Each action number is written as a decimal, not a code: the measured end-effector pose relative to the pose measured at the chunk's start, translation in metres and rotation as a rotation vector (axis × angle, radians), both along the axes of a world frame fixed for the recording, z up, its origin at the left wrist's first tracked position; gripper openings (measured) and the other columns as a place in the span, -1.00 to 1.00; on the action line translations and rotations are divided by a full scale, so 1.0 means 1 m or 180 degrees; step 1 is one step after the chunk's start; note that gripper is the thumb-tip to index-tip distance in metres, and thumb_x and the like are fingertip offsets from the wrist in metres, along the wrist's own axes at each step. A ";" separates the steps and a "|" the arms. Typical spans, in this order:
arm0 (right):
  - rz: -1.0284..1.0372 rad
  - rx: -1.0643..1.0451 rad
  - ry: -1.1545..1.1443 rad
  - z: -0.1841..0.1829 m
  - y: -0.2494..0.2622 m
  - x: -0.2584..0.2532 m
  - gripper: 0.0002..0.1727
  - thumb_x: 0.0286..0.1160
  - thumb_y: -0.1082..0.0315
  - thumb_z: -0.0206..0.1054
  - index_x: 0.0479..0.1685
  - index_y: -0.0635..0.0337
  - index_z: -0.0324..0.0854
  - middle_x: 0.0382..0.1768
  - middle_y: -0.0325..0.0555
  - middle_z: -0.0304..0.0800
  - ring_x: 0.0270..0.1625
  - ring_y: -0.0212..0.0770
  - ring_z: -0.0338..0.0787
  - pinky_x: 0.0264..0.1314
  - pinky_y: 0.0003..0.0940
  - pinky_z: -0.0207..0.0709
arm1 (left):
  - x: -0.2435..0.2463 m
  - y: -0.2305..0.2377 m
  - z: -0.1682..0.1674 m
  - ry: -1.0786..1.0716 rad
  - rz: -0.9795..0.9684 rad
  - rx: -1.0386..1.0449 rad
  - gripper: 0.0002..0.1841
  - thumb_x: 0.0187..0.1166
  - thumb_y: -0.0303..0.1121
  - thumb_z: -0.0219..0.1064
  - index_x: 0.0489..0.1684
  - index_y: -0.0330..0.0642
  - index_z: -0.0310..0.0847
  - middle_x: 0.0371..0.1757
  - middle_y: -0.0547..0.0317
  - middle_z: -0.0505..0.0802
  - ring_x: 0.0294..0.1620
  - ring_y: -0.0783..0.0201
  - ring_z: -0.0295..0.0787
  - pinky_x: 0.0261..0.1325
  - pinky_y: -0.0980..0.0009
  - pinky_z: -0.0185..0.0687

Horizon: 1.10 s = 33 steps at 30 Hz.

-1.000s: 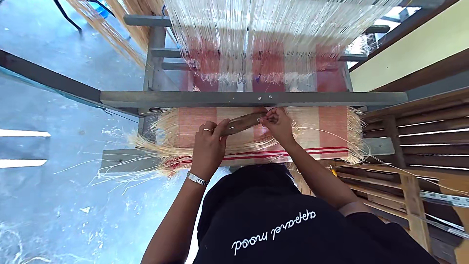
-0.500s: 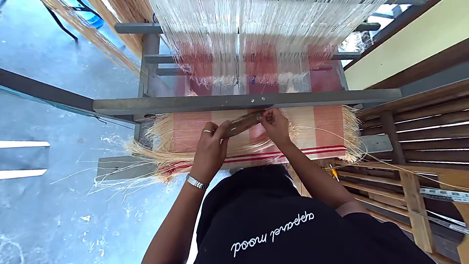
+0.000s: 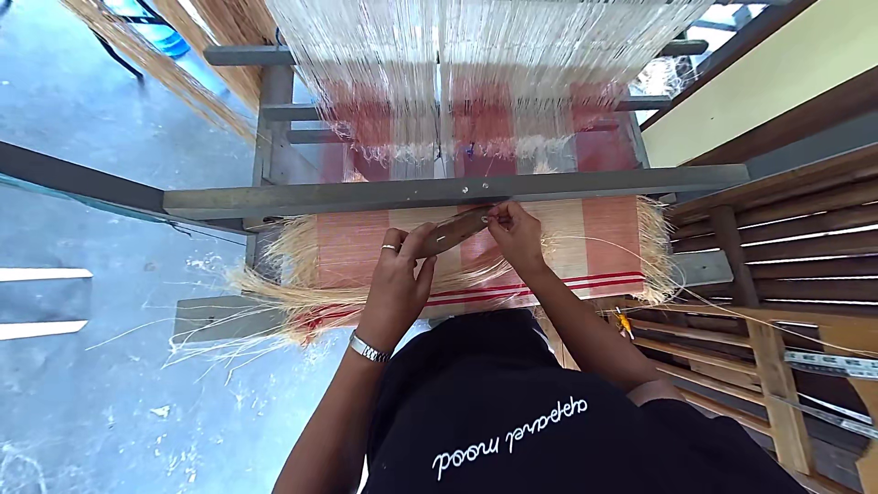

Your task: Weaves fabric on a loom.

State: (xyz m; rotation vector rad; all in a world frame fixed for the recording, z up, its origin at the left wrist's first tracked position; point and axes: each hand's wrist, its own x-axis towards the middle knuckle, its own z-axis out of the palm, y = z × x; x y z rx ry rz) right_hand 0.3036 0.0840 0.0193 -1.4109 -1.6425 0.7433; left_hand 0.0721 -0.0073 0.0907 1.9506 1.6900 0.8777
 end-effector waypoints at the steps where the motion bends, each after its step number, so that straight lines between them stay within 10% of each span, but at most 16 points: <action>1: -0.0038 -0.0038 0.0001 0.001 0.000 0.000 -0.87 0.46 0.46 0.42 -0.08 0.21 0.70 -0.22 -0.10 0.88 -0.22 -0.30 0.88 -0.07 -0.31 0.81 | 0.001 0.000 0.000 -0.0007 -0.0013 0.0015 -0.44 0.56 -0.36 0.43 0.60 0.03 0.52 0.15 -0.04 0.60 -0.20 0.23 0.68 -0.25 0.33 0.72; 15: 0.0303 0.0224 -0.0622 0.004 0.013 0.013 -0.85 0.47 0.43 0.46 -0.09 0.28 0.67 -0.24 0.01 0.85 -0.22 -0.15 0.88 -0.05 -0.18 0.81 | -0.011 0.005 -0.002 -0.0257 -0.0242 0.0158 -0.52 0.57 -0.30 0.47 0.49 -0.02 0.61 0.19 0.04 0.69 -0.03 0.28 0.75 -0.02 0.32 0.80; 27: 0.1914 0.0576 -0.1266 0.093 -0.013 0.085 -0.83 0.58 0.51 0.31 -0.15 0.18 0.84 -0.03 -0.11 0.85 0.06 -0.25 0.83 0.23 -0.31 0.74 | -0.075 0.003 0.027 -0.1950 -0.0974 -0.1193 -0.48 0.49 -0.23 0.52 0.47 -0.03 0.63 0.21 0.07 0.77 -0.01 0.14 0.87 0.05 0.23 0.91; 33: 0.1917 -0.0271 -0.0170 0.108 -0.013 0.108 -0.87 0.53 0.49 0.40 -0.15 0.22 0.87 0.00 -0.15 0.87 0.00 -0.38 0.84 0.09 -0.45 0.78 | -0.077 0.007 0.017 -0.2732 -0.1221 -0.1361 -0.46 0.52 -0.25 0.52 0.49 -0.16 0.60 0.25 0.01 0.81 0.00 0.16 0.88 0.12 0.28 0.87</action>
